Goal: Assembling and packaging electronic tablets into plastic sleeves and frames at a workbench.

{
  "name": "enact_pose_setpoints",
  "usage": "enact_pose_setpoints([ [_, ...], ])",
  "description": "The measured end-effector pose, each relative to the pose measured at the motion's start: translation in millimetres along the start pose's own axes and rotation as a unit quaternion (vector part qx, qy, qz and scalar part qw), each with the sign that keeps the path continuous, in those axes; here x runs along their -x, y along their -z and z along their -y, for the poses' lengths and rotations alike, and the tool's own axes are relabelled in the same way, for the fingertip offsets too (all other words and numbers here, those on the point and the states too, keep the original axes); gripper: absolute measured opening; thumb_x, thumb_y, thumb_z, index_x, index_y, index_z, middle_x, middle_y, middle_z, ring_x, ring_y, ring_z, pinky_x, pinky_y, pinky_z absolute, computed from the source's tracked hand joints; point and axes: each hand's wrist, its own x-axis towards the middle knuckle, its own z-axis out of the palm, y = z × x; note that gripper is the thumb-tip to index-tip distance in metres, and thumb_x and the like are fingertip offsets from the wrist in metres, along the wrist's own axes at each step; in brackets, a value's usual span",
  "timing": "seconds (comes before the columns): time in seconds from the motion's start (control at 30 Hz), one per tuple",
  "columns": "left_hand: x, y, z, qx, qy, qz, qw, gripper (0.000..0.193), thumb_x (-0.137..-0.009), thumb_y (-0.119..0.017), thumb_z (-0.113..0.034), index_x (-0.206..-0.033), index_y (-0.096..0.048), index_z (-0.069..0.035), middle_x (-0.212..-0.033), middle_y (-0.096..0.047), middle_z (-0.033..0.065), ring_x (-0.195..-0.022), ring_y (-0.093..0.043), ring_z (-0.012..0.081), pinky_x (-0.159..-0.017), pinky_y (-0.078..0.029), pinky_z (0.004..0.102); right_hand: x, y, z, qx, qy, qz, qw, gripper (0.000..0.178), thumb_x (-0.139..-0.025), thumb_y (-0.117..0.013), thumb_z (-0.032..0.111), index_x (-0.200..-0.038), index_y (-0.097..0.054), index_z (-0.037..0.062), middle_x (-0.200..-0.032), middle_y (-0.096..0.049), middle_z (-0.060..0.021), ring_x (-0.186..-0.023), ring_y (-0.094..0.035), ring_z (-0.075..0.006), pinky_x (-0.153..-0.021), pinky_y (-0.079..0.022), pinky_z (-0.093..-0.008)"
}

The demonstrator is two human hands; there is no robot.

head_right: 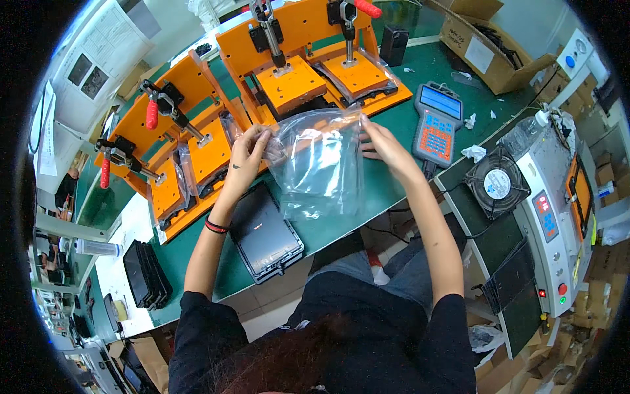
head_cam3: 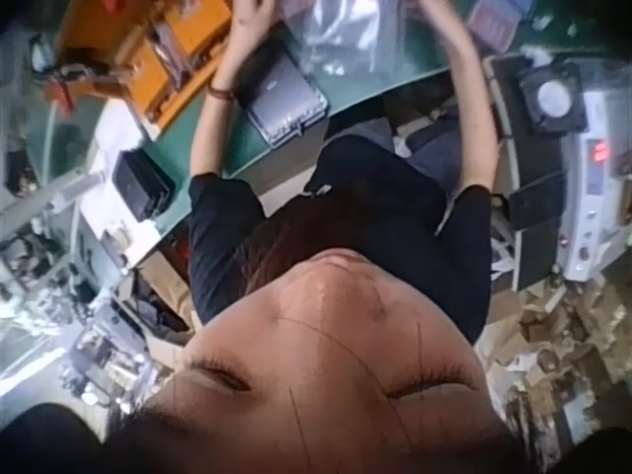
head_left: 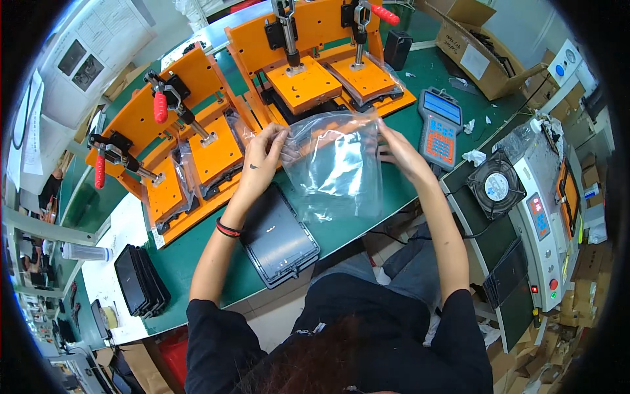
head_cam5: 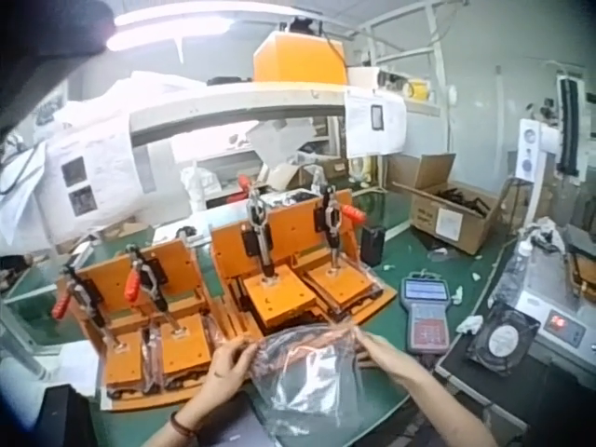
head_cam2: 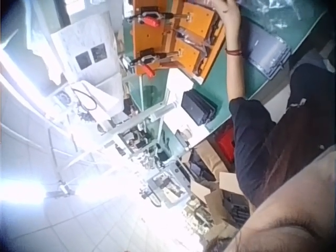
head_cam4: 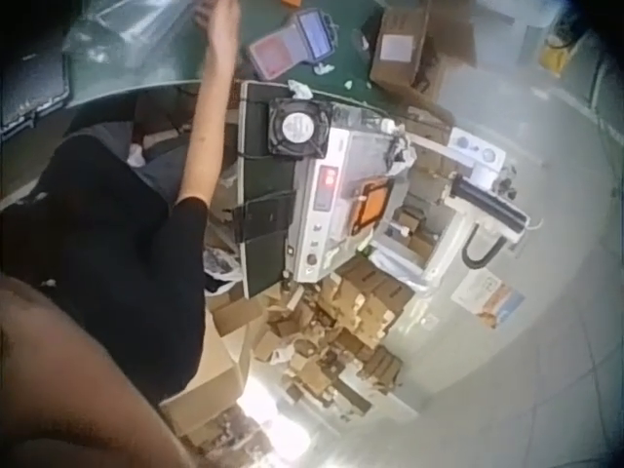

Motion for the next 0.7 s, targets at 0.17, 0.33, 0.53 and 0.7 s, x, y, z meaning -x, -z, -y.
enact_pose_setpoints([
  [0.17,11.2,11.5,2.7,-0.021,0.023,0.012,0.999,0.021,-0.093,-0.051,-0.015,-0.102,-0.055,0.004,-0.084,-0.061,0.0076,-0.077,-0.058,0.0109,-0.067,-0.046,0.0248,-2.7,-17.4,20.0,-0.083,0.005,0.064,0.995,0.048,-0.091,-0.049,0.041,-0.118,-0.053,0.0011,-0.109,-0.060,-0.0106,-0.095,-0.060,-0.0199,-0.084,-0.047,-0.0324],
  [0.33,19.2,19.3,-2.6,0.188,0.026,0.005,0.982,0.038,-0.091,-0.053,-0.012,-0.128,-0.045,-0.003,-0.105,-0.058,0.0056,-0.094,-0.056,0.0128,-0.084,-0.047,0.0265,-14.4,-11.6,16.4,-0.138,-0.048,0.077,0.986,0.039,-0.092,-0.051,0.033,-0.112,-0.054,-0.0001,-0.108,-0.061,-0.0123,-0.093,-0.063,-0.0219,-0.083,-0.049,-0.0331],
  [0.53,20.6,22.6,29.9,0.208,0.214,0.120,0.947,0.048,-0.092,-0.054,-0.025,-0.127,-0.045,0.007,-0.118,-0.055,0.0089,-0.100,-0.055,0.0116,-0.088,-0.046,0.0235,-61.0,-3.2,21.2,-0.087,-0.167,0.182,0.965,0.030,-0.093,-0.049,0.021,-0.111,-0.054,-0.0018,-0.102,-0.065,-0.0125,-0.088,-0.066,-0.0214,-0.078,-0.055,-0.0306],
  [0.7,-18.6,23.8,26.0,0.161,0.212,0.092,0.960,0.062,-0.086,-0.062,-0.016,-0.131,-0.031,0.013,-0.118,-0.055,0.0150,-0.103,-0.056,0.0136,-0.087,-0.046,0.0209,-105.3,-5.3,53.0,0.130,-0.119,0.145,0.974,0.021,-0.086,-0.061,0.022,-0.077,-0.055,0.0048,-0.063,-0.049,0.0032,-0.050,-0.049,-0.0067,-0.049,-0.049,-0.0198],
])
